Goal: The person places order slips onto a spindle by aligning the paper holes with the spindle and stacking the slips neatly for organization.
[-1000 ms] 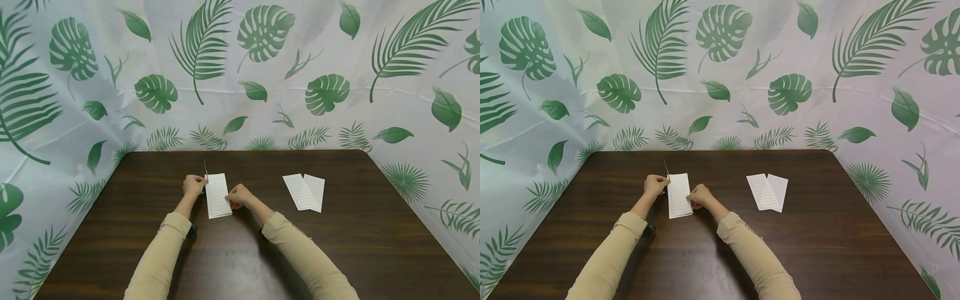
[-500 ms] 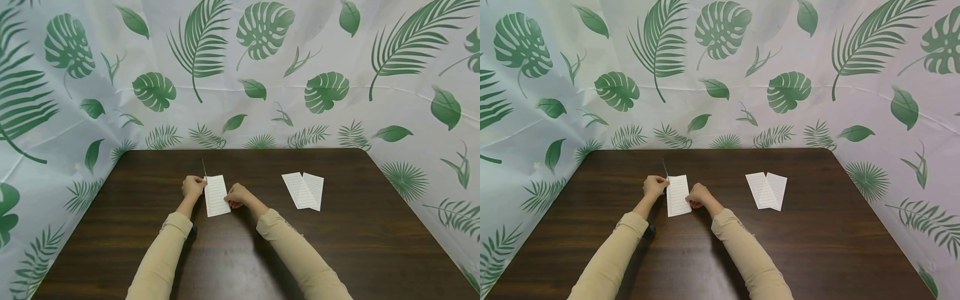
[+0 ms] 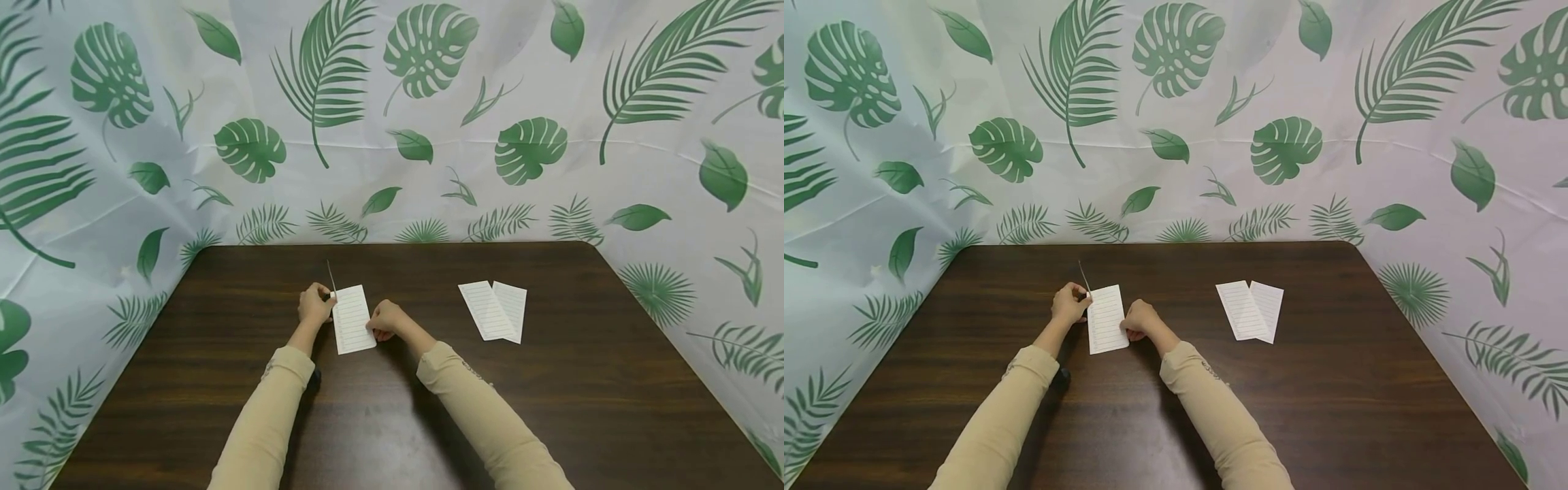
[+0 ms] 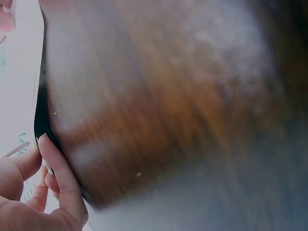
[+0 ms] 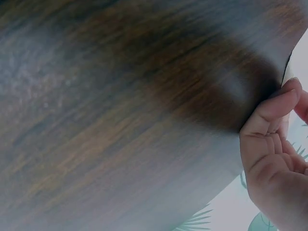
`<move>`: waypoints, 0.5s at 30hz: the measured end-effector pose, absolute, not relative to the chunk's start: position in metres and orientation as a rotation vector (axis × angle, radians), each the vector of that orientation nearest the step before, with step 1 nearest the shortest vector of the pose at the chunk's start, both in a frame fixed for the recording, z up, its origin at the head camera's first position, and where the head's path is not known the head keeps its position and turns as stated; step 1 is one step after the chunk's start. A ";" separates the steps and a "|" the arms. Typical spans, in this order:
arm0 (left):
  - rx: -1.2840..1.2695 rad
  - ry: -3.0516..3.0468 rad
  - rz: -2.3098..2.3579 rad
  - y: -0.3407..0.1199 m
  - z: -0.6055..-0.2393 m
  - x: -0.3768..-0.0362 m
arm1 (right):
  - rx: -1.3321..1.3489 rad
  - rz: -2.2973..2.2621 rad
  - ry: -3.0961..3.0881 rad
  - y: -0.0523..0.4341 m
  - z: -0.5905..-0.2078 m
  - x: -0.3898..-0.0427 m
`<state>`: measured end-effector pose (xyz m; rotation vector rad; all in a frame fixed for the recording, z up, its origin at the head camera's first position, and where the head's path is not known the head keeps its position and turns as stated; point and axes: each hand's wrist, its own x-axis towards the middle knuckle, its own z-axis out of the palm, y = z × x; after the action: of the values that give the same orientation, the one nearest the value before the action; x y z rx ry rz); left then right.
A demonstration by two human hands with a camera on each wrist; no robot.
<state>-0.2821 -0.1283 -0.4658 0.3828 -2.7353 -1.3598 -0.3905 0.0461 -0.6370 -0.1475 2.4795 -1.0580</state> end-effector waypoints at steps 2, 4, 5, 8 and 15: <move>0.385 -2.753 -1.394 -0.129 -0.465 -0.283 | -0.144 -1.045 2.505 0.046 -0.625 -0.383; 0.379 -2.771 -1.407 -0.129 -0.464 -0.284 | -0.170 -1.070 2.494 0.047 -0.614 -0.375; 0.377 -2.784 -1.404 -0.129 -0.464 -0.284 | -0.175 -1.081 2.485 0.048 -0.609 -0.372; 0.394 -2.826 -1.416 -0.130 -0.461 -0.286 | -0.209 -1.127 2.440 0.051 -0.603 -0.369; 0.364 -2.814 -1.486 -0.146 -0.510 -0.323 | -0.209 -1.117 2.439 0.050 -0.517 -0.313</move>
<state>-0.3233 -0.1460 -0.5099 0.3636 -2.8136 -1.4862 -0.3132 0.0496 -0.5172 -0.2094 2.4388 -1.1167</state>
